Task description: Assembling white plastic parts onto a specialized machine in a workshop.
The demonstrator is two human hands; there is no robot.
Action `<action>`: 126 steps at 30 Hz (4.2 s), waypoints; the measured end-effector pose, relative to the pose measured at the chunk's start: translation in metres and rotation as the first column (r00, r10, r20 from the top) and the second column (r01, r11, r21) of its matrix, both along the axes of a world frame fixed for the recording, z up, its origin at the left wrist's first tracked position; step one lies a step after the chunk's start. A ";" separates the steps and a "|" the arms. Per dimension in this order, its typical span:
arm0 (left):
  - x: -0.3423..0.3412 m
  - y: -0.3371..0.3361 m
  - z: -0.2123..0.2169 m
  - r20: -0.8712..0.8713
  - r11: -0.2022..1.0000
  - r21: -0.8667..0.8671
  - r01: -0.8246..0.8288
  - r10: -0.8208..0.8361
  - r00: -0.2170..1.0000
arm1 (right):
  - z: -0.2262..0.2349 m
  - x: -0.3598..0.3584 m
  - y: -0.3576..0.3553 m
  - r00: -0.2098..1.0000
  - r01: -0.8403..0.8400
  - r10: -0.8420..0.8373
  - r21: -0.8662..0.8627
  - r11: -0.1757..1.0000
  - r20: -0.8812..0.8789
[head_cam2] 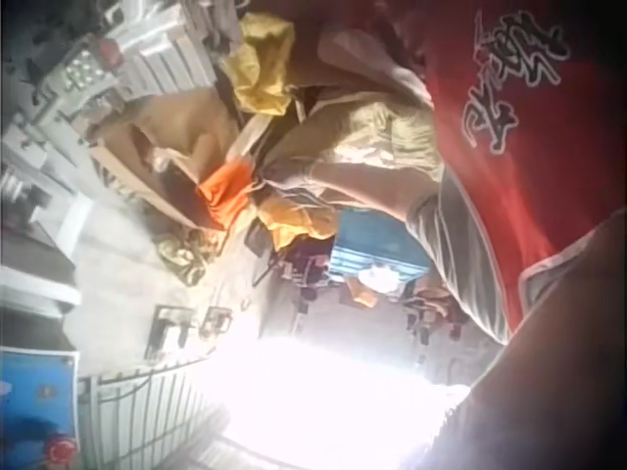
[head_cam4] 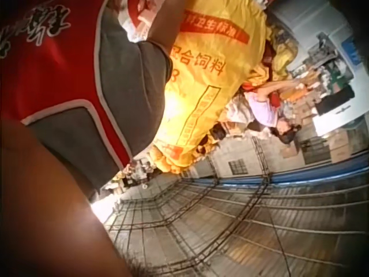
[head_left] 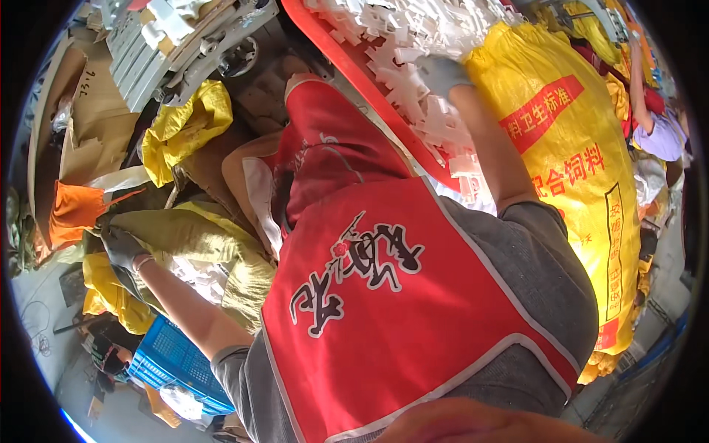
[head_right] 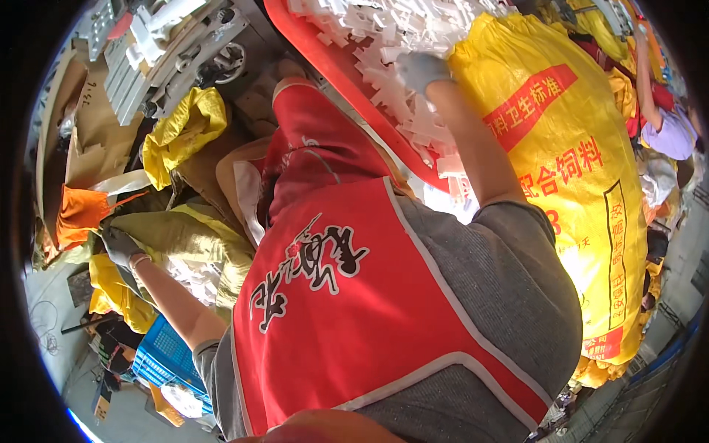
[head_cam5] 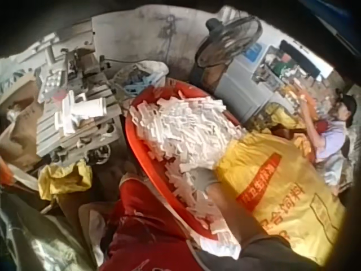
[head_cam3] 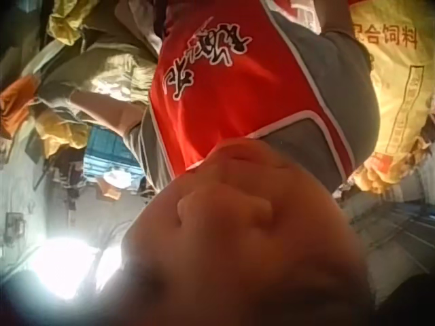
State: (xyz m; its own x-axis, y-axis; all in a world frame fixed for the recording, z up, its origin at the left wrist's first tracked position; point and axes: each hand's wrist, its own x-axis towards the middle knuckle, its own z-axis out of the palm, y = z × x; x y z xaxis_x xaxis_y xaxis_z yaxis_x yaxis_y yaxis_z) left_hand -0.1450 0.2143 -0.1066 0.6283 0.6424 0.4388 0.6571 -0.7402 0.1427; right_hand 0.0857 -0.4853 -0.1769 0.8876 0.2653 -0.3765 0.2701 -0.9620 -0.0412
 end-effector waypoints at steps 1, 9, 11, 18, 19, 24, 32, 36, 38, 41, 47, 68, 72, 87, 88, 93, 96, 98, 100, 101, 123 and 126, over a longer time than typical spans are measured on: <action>0.000 0.001 0.002 0.076 0.999 -0.033 0.021 -0.019 0.997 | 0.006 -0.012 0.021 0.993 0.033 -0.043 -0.088 0.996 -0.112; -0.008 -0.100 -0.015 0.218 0.966 -0.018 0.258 -0.248 0.944 | -0.119 -0.062 0.018 0.932 -0.015 0.030 -0.044 0.999 0.362; -0.013 -0.096 -0.038 0.277 0.966 -0.038 0.255 -0.235 0.932 | -0.120 -0.059 0.021 0.880 -0.053 0.043 0.008 0.999 0.473; 0.066 -0.181 0.048 0.348 0.890 0.028 0.455 -0.435 0.830 | -0.102 -0.034 0.025 0.940 -0.092 0.132 -0.139 0.986 0.314; 0.077 -0.189 0.059 0.370 0.858 0.059 0.509 -0.493 0.788 | -0.108 -0.032 0.024 0.929 -0.111 0.161 -0.164 0.980 0.334; 0.132 -0.222 0.105 0.414 0.738 0.126 0.663 -0.647 0.640 | -0.078 -0.024 0.029 0.942 -0.064 0.058 0.006 0.998 0.330; 0.214 -0.231 0.133 0.232 0.468 -0.198 0.861 -0.831 0.505 | -0.023 0.018 0.029 0.956 0.008 -0.273 0.920 0.391 0.107; 0.199 -0.231 0.140 0.384 0.498 -0.083 0.863 -0.783 0.489 | 0.082 0.043 0.075 0.956 -0.156 -0.211 0.964 0.215 0.202; 0.180 -0.223 0.130 0.518 0.614 -0.082 0.785 -0.647 0.560 | 0.140 0.051 0.117 0.932 -0.333 -0.073 0.919 0.210 0.355; 0.143 -0.212 0.109 0.684 0.608 -0.271 0.746 -0.424 0.594 | 0.177 0.070 0.170 0.905 -0.410 0.147 0.911 0.050 0.399; 0.026 -0.169 0.047 0.679 0.754 -0.345 0.558 -0.211 0.704 | 0.193 0.100 0.239 0.527 -0.846 0.400 0.420 0.328 0.750; -0.126 -0.131 0.003 0.411 0.885 -0.462 -0.050 0.264 0.873 | -0.039 0.031 0.046 0.987 -0.157 0.153 -0.137 0.978 -0.042; -0.089 -0.160 0.000 0.282 0.947 -0.319 -0.035 0.130 0.950 | -0.115 0.017 0.063 0.825 -0.431 0.514 -0.324 0.842 0.237; -0.036 -0.181 -0.010 0.282 0.857 -0.431 0.281 -0.168 0.945 | -0.022 0.076 0.018 0.993 0.013 -0.013 -0.004 1.000 0.120; -0.035 -0.180 -0.011 0.285 0.849 -0.452 0.275 -0.154 0.946 | -0.011 0.079 0.011 0.998 -0.047 0.049 -0.058 0.997 0.048; -0.004 -0.197 0.004 0.295 0.868 -0.332 0.370 -0.277 0.915 | -0.052 0.076 -0.032 0.971 -0.235 0.211 -0.257 0.938 -0.117; 0.019 -0.201 0.014 0.325 0.854 -0.267 0.447 -0.356 0.876 | -0.001 0.054 -0.006 0.945 -0.320 0.285 -0.269 0.908 -0.160; 0.038 -0.206 0.032 0.359 0.837 -0.292 0.462 -0.352 0.864 | 0.021 0.053 -0.008 0.935 -0.325 0.293 -0.153 0.933 -0.199; 0.054 -0.207 0.053 0.357 0.832 -0.183 0.523 -0.440 0.824 | 0.047 0.049 -0.004 0.967 -0.250 0.252 0.048 0.967 -0.046; 0.065 -0.208 0.062 0.365 0.830 -0.126 0.544 -0.471 0.803 | 0.056 0.048 -0.004 0.987 -0.160 0.148 0.258 0.953 0.064; 0.128 -0.197 0.084 0.720 0.624 -0.295 0.724 -0.353 0.597 | 0.172 0.074 0.160 0.977 0.130 0.185 0.985 -0.115 -0.107; 0.061 -0.177 0.054 0.737 0.682 -0.358 0.637 -0.212 0.642 | 0.187 0.084 0.202 0.958 -0.010 0.286 0.998 0.055 -0.006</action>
